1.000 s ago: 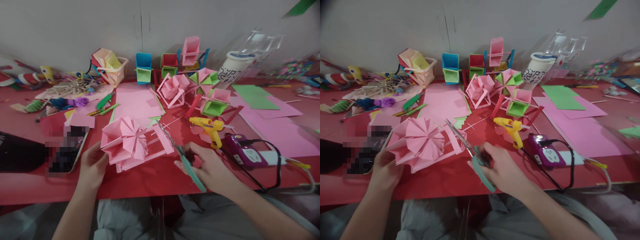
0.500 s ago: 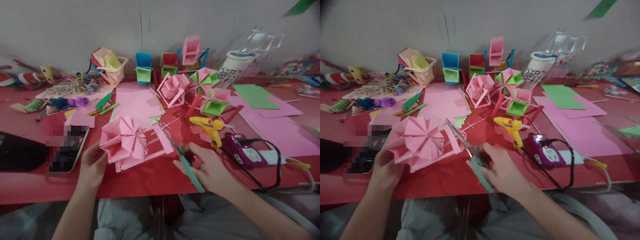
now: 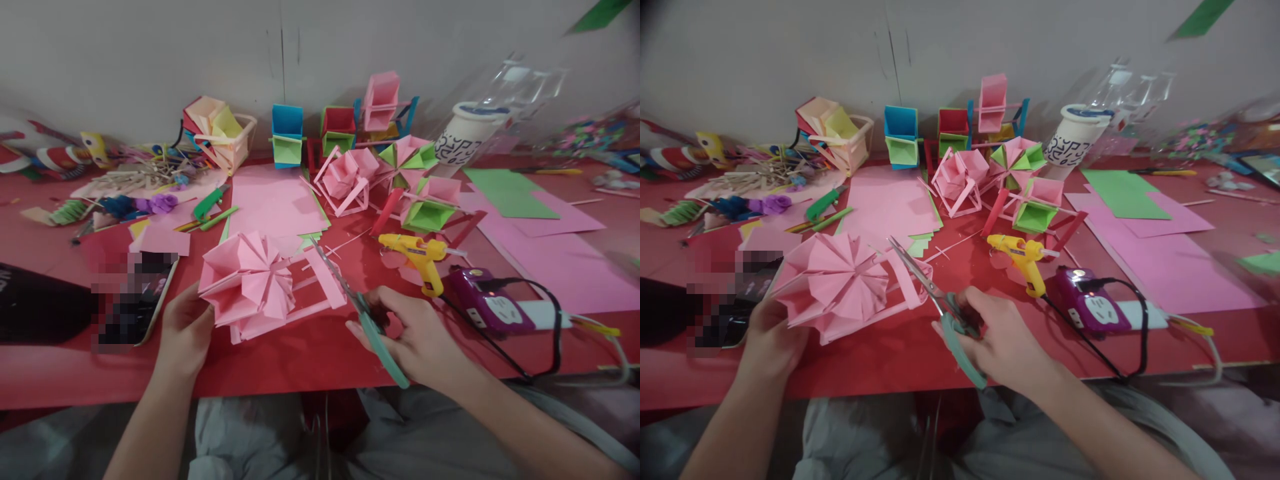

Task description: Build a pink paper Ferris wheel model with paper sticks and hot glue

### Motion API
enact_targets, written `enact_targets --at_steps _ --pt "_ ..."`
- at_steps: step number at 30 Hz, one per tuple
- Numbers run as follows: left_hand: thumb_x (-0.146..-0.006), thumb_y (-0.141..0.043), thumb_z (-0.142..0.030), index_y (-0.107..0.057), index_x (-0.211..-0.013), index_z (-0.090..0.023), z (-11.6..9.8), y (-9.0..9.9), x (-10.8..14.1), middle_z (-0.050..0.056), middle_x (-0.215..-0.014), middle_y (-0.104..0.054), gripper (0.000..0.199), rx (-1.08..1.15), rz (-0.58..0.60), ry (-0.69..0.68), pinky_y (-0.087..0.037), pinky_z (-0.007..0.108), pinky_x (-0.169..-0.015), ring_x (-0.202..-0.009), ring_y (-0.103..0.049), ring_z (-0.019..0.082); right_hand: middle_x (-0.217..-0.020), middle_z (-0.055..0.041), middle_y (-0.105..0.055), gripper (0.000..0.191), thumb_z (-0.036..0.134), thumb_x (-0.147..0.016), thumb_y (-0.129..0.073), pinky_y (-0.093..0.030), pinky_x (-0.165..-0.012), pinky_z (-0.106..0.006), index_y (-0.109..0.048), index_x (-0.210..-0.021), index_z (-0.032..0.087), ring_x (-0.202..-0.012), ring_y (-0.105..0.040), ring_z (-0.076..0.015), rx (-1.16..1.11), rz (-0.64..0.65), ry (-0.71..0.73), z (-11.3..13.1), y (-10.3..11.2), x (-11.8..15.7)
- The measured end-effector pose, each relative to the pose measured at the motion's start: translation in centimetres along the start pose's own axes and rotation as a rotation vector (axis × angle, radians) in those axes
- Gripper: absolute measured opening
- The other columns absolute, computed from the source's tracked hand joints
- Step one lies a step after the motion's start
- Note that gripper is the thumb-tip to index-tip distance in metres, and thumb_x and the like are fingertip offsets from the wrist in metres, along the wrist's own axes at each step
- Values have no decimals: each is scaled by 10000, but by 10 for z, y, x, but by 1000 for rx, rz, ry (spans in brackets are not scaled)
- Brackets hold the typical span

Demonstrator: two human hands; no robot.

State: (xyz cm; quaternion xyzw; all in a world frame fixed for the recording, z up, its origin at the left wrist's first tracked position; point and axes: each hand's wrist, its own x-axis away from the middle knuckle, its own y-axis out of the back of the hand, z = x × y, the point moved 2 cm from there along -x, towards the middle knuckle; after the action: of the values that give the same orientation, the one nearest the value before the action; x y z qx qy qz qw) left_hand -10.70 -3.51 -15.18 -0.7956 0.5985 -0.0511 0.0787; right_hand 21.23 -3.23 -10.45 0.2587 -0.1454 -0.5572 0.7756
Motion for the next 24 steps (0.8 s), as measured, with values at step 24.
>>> enact_targets --at_steps 24 --pt "-633 -857 -212 -758 -860 -232 6 5 -2 30 -927 -776 249 -69 31 -41 -604 304 -792 -945 -728 266 -660 44 -540 442 537 -728 -813 -451 -611 -280 -499 -735 227 -633 -487 -137 54 55 -130 2 3 -4"
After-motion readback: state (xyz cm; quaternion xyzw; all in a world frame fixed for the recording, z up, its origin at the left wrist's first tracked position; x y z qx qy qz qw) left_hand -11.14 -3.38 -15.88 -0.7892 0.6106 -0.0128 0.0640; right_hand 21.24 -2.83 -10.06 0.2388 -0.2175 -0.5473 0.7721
